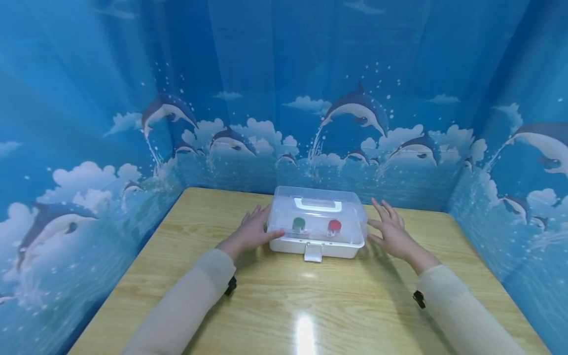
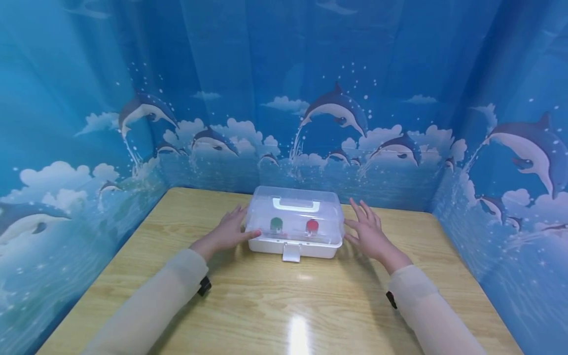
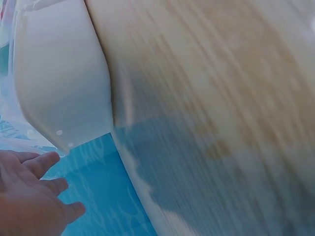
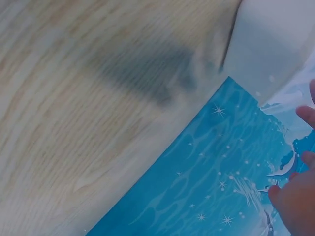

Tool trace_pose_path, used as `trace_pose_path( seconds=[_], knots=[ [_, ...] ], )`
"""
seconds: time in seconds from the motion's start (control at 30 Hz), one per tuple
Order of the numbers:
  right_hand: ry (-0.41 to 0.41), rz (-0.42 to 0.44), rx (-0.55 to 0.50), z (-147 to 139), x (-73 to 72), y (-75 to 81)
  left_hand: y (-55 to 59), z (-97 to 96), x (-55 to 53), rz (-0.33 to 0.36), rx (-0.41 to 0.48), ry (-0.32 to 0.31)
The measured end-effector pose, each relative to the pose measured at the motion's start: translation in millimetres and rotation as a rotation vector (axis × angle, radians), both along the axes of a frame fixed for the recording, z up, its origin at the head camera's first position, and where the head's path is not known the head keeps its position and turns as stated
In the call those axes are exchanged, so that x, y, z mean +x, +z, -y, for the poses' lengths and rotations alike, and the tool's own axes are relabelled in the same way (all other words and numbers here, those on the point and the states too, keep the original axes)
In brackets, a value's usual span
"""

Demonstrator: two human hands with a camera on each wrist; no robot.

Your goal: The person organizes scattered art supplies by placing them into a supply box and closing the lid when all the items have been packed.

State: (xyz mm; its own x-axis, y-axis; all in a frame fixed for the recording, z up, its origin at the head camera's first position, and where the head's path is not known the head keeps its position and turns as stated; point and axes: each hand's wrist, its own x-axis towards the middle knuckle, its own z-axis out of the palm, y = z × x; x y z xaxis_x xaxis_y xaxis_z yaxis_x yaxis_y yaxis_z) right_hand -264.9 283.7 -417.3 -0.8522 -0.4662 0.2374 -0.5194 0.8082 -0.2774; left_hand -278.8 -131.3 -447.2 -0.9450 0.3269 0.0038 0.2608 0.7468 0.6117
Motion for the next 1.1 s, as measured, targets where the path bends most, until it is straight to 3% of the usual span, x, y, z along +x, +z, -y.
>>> trace_pose_path(
  seconds=[0.4,1.1],
  knots=[
    [0.013,0.178,-0.064,0.1,5.1,4.0,-2.0,-2.6,6.4,0.0,-0.031,-0.014],
    [-0.02,0.137,-0.077,3.7,0.6,-7.7,-5.9,-9.6,7.1,-0.02,-0.087,0.013]
  ],
)
